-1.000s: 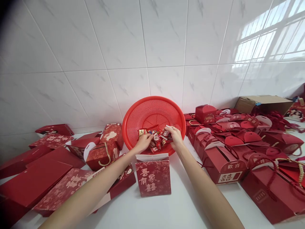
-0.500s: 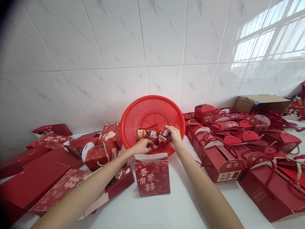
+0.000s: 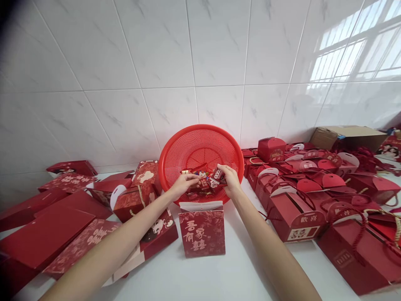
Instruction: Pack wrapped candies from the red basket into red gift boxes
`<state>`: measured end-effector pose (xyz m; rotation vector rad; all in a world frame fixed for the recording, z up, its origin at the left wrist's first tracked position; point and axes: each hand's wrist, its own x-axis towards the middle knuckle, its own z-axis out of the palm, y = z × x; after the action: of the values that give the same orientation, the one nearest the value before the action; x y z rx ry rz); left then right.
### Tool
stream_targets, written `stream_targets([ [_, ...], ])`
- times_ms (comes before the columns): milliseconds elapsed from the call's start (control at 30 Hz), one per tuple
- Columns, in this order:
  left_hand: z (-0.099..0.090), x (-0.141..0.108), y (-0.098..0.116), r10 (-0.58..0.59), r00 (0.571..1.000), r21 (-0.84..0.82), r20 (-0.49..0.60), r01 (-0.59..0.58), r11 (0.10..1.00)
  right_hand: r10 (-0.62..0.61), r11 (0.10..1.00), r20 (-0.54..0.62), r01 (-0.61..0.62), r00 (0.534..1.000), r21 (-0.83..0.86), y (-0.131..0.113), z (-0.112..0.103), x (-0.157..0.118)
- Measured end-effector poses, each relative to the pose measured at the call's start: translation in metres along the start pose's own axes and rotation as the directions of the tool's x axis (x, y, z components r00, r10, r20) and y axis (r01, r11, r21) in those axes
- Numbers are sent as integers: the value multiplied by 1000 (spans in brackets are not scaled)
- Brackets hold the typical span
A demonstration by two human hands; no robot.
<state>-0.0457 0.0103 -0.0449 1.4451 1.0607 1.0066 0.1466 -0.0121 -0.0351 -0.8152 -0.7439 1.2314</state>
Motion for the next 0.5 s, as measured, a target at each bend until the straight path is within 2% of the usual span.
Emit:
stream_targets([
  [133, 2, -7, 3, 23, 998, 218, 56, -35, 975, -7, 1000, 9, 7, 1000, -7, -1, 2, -2],
  [200, 4, -13, 6, 57, 993, 357, 102, -90, 930, -3, 1000, 16, 3, 1000, -9, -1, 3, -3],
  [233, 6, -16, 9, 75, 987, 478, 142, -135, 868, 2, 1000, 19, -1, 1000, -9, -2, 4, -4],
  [300, 12, -21, 14, 75, 971, 720, 228, -220, 658, 17, 1000, 23, -17, 1000, -10, -4, 5, -5],
  [367, 17, -22, 19, 38, 963, 845, 267, -253, 471, 37, 999, 31, -36, 999, -14, -6, 5, -6],
  [400, 20, -22, 21, 20, 964, 861, 263, -244, 446, 45, 999, 37, -45, 998, -17, -8, 6, -7],
  [500, 22, -18, 25, -3, 966, 855, 258, -227, 467, 57, 998, 57, -56, 997, -24, -15, 8, -9],
])
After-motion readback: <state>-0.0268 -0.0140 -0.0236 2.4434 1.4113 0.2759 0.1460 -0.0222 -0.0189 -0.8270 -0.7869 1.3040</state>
